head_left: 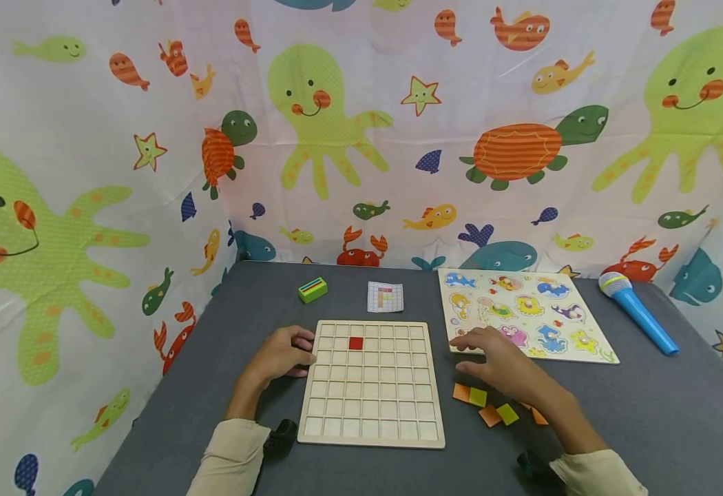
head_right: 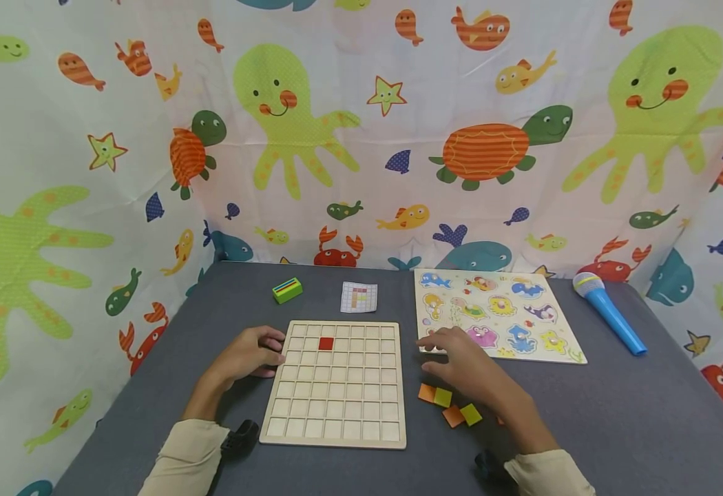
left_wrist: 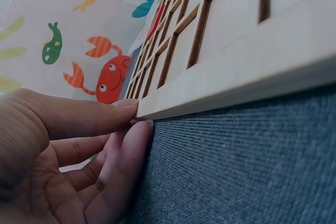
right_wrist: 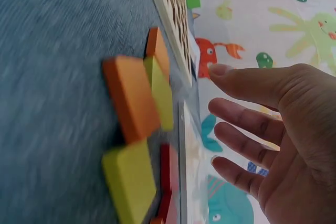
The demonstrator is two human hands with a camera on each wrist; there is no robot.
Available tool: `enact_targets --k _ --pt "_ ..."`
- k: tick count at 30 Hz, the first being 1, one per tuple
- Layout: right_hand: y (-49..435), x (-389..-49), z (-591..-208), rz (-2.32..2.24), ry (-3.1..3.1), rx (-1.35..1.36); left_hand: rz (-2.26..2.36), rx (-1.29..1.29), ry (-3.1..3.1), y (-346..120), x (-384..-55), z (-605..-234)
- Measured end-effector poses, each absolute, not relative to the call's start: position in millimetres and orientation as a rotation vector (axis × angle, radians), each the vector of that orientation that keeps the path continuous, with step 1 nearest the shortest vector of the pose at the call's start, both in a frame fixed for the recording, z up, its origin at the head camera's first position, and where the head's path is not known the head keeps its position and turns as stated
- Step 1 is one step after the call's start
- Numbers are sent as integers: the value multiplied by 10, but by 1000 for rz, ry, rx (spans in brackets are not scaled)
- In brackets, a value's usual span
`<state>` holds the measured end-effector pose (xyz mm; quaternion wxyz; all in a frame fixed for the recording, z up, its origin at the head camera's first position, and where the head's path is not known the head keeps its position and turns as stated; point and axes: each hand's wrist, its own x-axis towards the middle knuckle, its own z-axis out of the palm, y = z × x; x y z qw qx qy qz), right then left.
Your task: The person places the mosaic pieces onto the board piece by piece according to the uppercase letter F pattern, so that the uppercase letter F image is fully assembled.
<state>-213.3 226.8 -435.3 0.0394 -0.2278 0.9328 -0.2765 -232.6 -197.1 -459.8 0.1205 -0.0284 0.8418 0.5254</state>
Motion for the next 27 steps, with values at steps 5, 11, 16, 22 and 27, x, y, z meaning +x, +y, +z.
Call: enact_targets --k 5,11,16,22,27 --pt "2413 -2088 -4357 -848 2853 -661 1533 -80 2465 -1970 -2329 -4598" --pt "2543 -2019 -4372 -832 2820 -610 1523 -94 2463 -1993 -2302 -4603" --pt "2624 -1998 -4382 -817 2809 -574 1535 -89 2461 -1994 -2300 -4598" --pt "2706 -2002 -4388 -860 2739 -584 1536 -77 2464 -1983 -2314 -4601" --pt "2735 -1979 -4398 -833 2735 -597 1537 -77 2461 -1972 -2319 -4601"
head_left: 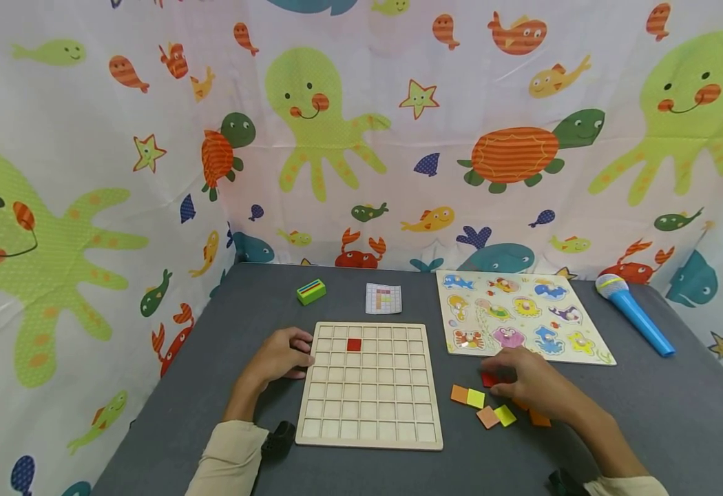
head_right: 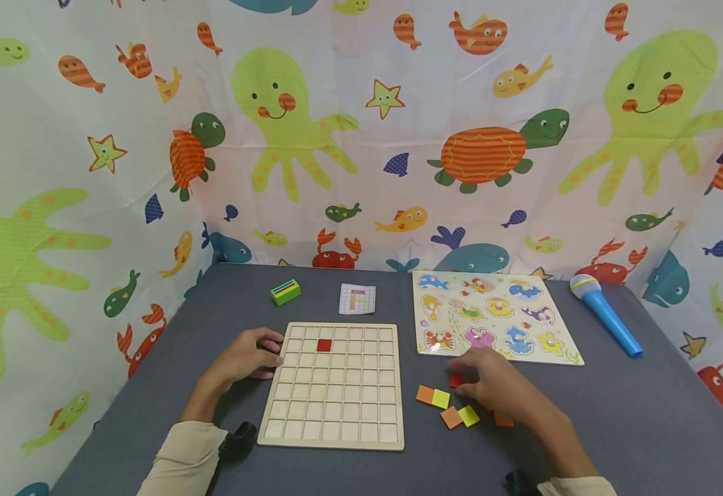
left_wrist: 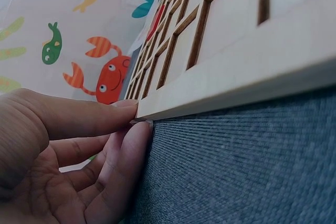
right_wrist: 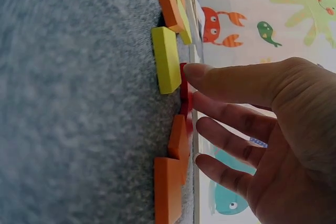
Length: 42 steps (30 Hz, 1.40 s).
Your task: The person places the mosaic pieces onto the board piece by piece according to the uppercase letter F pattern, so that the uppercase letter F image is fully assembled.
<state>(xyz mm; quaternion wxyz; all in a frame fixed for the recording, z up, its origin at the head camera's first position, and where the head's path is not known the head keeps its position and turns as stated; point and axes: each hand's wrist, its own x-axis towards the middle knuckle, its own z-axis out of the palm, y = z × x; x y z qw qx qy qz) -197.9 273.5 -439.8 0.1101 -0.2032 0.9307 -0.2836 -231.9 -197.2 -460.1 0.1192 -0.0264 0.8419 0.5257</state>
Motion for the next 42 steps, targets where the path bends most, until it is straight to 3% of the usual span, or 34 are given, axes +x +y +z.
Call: enact_targets --k 42 --pt "2651 -2002 -4426 -797 2783 -591 1545 -94 2453 -1972 -2326 -4598"
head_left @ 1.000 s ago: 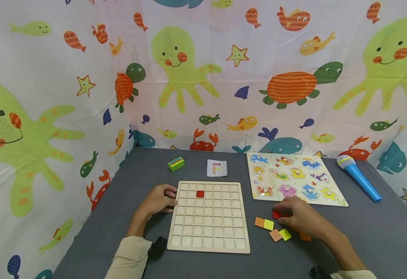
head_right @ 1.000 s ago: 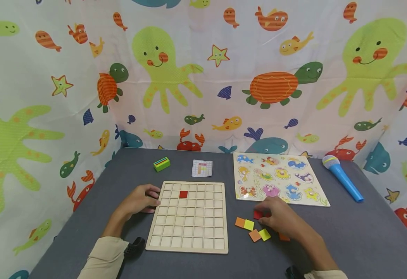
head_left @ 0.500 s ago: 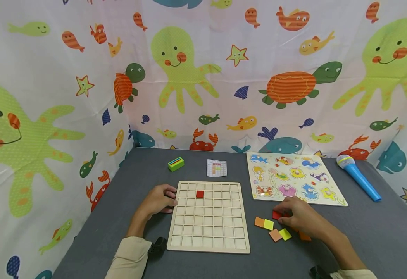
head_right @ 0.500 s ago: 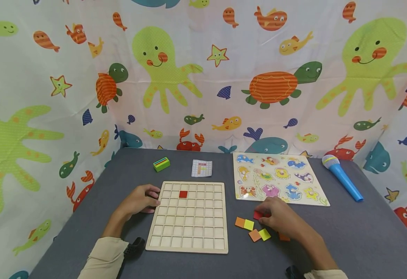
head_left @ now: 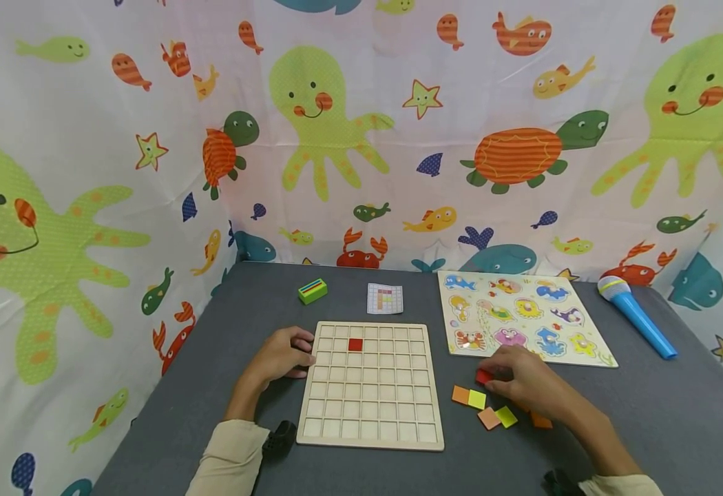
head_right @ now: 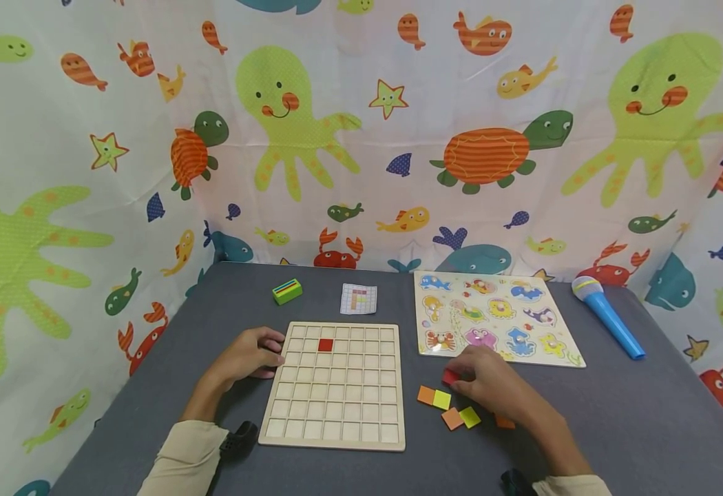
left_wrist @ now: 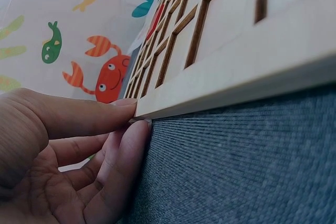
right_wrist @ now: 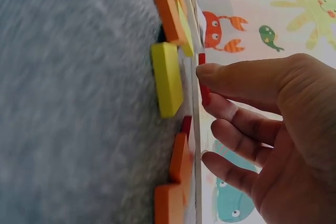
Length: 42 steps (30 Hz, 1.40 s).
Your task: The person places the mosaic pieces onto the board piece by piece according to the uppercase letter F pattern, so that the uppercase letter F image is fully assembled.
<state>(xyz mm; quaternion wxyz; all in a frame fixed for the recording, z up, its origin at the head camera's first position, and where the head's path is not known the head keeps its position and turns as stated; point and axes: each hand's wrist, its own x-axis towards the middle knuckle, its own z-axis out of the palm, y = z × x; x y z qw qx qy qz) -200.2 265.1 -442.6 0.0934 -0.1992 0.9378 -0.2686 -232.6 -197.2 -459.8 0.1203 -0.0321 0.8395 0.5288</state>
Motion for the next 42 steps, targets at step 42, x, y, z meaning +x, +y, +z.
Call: enact_targets --k 42 --pt "1851 -2241 -4275 -952 2729 -734 1537 -71 2444 -1985 -2300 -4552"
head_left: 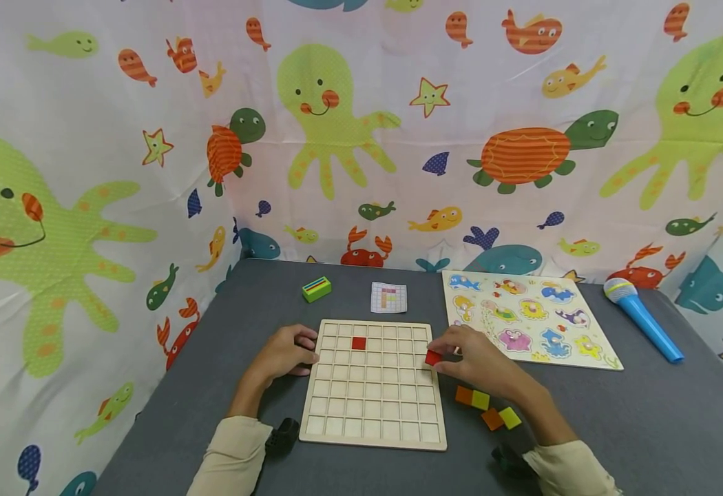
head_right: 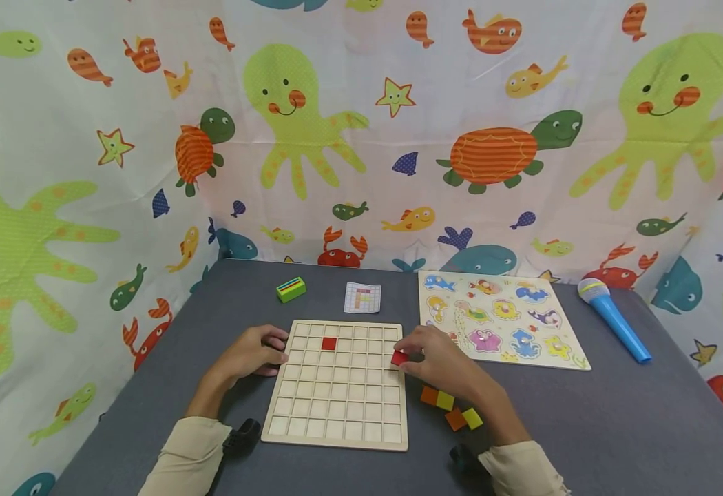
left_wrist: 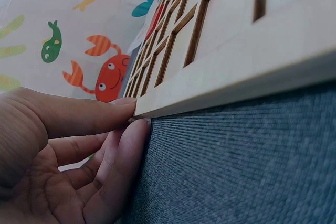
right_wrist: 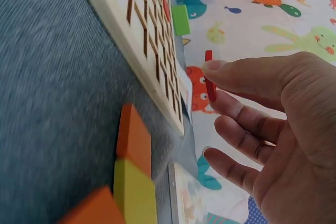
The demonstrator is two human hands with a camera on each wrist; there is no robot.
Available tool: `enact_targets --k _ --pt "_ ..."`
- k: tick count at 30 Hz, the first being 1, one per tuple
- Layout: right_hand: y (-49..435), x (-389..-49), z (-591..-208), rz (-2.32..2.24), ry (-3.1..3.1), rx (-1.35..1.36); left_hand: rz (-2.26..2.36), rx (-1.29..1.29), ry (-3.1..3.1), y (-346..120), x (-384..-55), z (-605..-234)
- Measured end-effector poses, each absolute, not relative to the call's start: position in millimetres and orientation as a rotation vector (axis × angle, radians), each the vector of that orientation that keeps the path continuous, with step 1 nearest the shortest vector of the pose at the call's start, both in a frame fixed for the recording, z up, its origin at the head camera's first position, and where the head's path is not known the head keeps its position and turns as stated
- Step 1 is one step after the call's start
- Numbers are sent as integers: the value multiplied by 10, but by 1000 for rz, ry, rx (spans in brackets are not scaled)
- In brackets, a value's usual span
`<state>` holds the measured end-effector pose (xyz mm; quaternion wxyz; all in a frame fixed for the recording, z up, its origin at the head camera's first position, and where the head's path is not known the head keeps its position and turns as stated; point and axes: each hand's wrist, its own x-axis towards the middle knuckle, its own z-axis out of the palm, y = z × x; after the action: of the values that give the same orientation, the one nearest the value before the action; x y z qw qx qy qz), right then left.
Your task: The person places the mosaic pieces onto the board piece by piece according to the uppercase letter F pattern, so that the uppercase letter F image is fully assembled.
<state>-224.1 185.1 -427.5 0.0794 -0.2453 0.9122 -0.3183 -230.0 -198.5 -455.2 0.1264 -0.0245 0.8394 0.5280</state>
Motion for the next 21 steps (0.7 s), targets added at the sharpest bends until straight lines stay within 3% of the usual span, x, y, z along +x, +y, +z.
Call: enact_targets --k 21 --pt "1433 -2316 -4286 -1030 2703 -786 1559 -79 2417 -2006 -2323 -4583"
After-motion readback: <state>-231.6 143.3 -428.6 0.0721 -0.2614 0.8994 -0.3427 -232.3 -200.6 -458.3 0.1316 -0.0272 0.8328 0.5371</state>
